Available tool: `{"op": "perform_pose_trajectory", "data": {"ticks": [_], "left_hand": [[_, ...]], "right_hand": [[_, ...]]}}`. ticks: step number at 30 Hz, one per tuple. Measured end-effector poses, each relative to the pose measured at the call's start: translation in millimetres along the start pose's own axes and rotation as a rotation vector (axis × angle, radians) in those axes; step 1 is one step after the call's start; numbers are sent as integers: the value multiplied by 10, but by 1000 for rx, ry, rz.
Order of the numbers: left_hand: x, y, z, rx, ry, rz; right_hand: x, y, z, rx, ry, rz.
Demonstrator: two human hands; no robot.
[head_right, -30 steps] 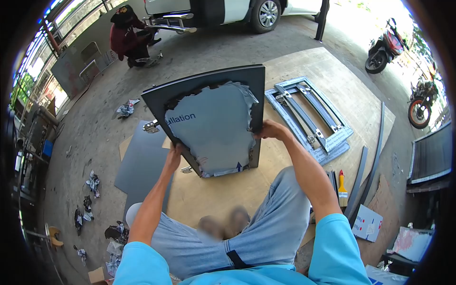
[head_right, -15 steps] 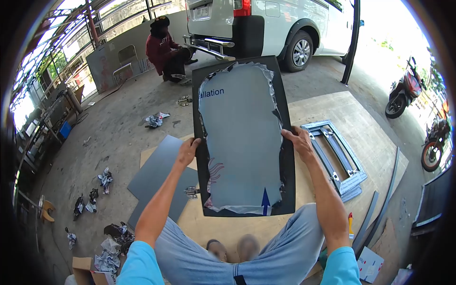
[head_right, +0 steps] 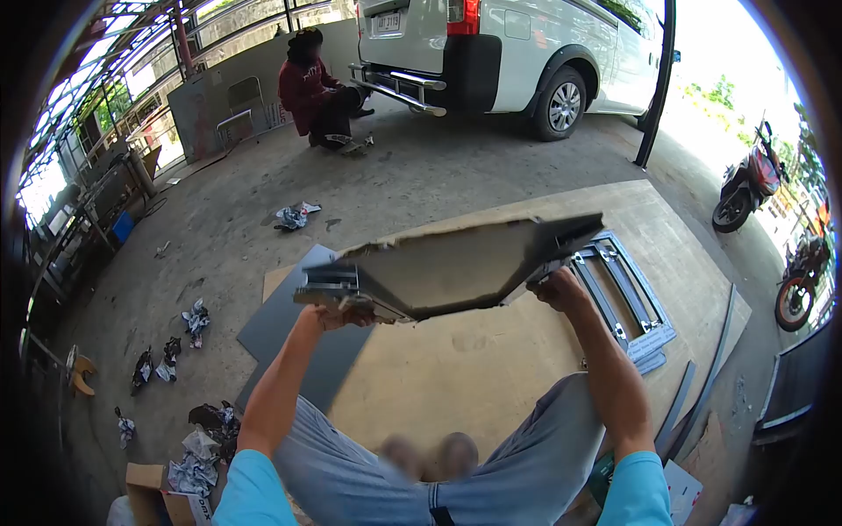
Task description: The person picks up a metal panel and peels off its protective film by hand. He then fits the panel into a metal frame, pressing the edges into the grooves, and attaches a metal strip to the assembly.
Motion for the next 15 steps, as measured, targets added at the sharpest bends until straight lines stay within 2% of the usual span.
{"op": "perform_pose_trajectory", "data": {"ticks": [1, 3, 4, 5, 6, 7, 9, 10, 12, 13, 15], "left_hand": [[161, -45, 57, -5, -6, 4], [144, -97, 80, -94, -50, 297], [100, -88, 55, -82, -100, 361], [90, -50, 17, -96, -101, 343], [30, -18, -29, -100, -75, 384], [-36, 32, -81, -98, -47, 427], [-112, 97, -275, -124, -67, 442], [-101, 67, -275, -109, -64, 440], [-53, -17, -252, -101, -62, 445], [-28, -49, -258, -130, -43, 449], [-31, -87, -277, -161, -33, 462]], "right_hand": [[54, -34, 22, 204, 188, 80], [311, -110, -18, 274, 188, 114], [334, -191, -4, 335, 182, 155], [174, -87, 351, 242, -68, 8], [388, -201, 129, 31, -503, -250], [391, -190, 260, -62, -824, -430], [414, -188, 490, 146, -203, -243], [392, -157, 465, 146, -213, -246], [370, -215, 588, 612, 0, -153], [371, -179, 540, 616, 0, -160], [183, -78, 418, 543, -380, -72]]}}
Point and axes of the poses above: each hand's wrist, its own y-axis towards the middle knuckle, its own x-axis out of the palm, z = x × y, the point moved 6 cm from there along y, towards the middle knuckle, and after that the axes turned 10 degrees about -x, right-handed, at the moved point
